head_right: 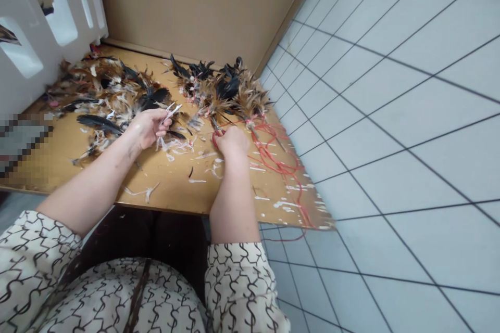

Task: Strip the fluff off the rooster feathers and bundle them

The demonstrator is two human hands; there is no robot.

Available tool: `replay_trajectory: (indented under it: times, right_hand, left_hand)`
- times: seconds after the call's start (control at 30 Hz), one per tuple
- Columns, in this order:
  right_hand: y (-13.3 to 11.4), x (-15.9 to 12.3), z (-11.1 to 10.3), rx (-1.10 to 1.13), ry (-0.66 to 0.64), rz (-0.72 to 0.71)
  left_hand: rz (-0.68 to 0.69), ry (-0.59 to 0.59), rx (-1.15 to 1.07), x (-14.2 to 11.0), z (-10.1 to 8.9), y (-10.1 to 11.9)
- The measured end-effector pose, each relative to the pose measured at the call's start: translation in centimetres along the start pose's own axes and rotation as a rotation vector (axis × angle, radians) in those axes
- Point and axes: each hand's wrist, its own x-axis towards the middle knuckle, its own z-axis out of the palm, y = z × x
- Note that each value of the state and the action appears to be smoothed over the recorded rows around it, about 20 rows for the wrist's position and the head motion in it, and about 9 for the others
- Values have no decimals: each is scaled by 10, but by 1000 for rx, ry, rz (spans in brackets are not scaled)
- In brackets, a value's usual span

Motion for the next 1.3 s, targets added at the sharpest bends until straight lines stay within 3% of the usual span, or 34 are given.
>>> replay_trajectory:
  times: [0.23,0.37,0.4,0.53,0.63,0.83,1.3]
  right_hand:
    - [7,9,3,6,49,83]
    - [-1,4,9,307,224,-115]
    - [-6,0,11,478,209,-203]
    - [-30,-19,26,1137,-128,-493]
    - [-44,-28,33,1366,-273,-525]
    - [-53,-20,33,1414,-222,-486]
    - [-38,-6,37,1487,-377,-439]
  left_hand:
    - [44,-35,47,-1,1,-2]
    - [69,-48,47,-1,1,-5]
    - [77,-50,42,-1,2,-6]
    - [117,-53,34,-1,2,-8]
    - [138,-56,41,-1,3,-9]
    - [147,-49,69,-1,2,-7]
    - [-16,81,144,2,1,-7]
